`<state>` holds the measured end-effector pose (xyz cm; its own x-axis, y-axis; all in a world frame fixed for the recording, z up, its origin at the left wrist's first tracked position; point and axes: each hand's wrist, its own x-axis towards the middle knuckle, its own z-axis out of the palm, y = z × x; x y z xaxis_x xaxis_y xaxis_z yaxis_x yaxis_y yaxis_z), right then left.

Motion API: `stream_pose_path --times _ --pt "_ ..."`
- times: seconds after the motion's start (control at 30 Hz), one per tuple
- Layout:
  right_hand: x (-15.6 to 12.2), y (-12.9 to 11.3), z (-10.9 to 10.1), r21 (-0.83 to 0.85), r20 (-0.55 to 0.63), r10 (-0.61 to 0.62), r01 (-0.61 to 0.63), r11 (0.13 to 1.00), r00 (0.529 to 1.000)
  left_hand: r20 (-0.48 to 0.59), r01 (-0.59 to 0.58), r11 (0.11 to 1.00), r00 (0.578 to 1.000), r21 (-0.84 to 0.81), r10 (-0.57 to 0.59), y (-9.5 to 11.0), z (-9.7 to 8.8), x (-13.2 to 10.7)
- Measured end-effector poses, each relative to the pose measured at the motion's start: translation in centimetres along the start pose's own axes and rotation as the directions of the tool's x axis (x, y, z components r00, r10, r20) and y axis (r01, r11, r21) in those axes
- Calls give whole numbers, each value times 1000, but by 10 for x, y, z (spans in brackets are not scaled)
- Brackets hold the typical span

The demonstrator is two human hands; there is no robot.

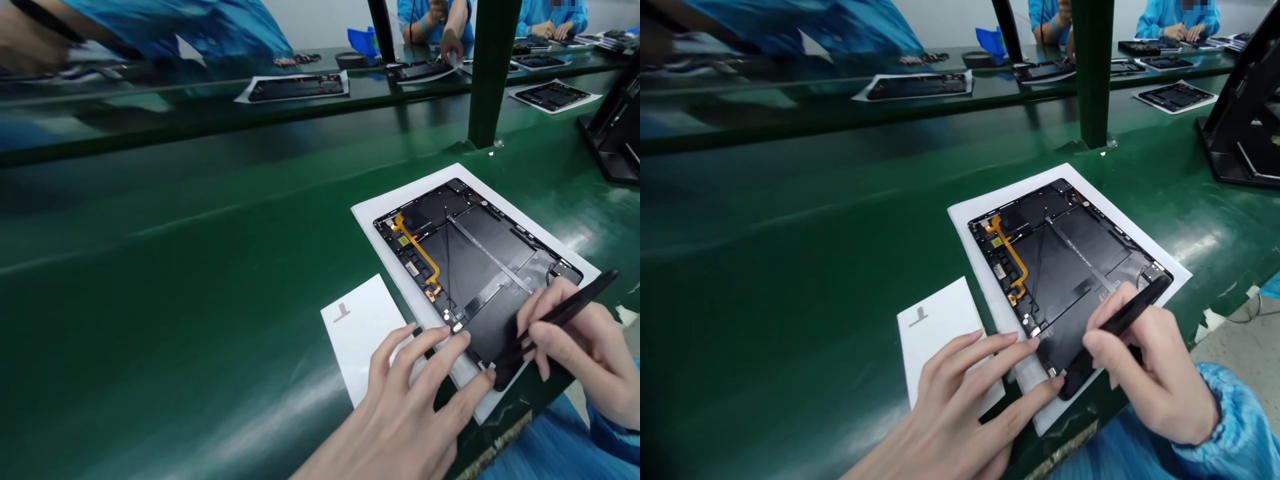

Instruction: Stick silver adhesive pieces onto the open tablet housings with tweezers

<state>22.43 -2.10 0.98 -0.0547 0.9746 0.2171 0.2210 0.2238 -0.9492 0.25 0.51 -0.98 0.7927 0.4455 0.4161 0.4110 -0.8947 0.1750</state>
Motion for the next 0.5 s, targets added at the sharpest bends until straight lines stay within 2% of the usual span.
stream_pose_path --times 0.1,0.27,0.33,0.43,0.5 --pt "-2 2 1 103 -84 60 -51 993 995 8 23 1000 1000 -18 -23 2 -1 3" --pt "-2 3 0 88 -61 63 -58 994 996 101 84 996 991 39 -88 8 -1 7" --pt "-4 6 -1 91 -75 76 -69 993 994 104 75 997 992 26 -78 8 -5 10" --pt "-12 17 -6 65 -70 115 -110 992 991 190 37 997 981 -69 -23 2 -15 28" --pt "-17 31 -11 39 -87 148 -145 989 985 267 110 990 960 -92 -82 -13 -21 50"
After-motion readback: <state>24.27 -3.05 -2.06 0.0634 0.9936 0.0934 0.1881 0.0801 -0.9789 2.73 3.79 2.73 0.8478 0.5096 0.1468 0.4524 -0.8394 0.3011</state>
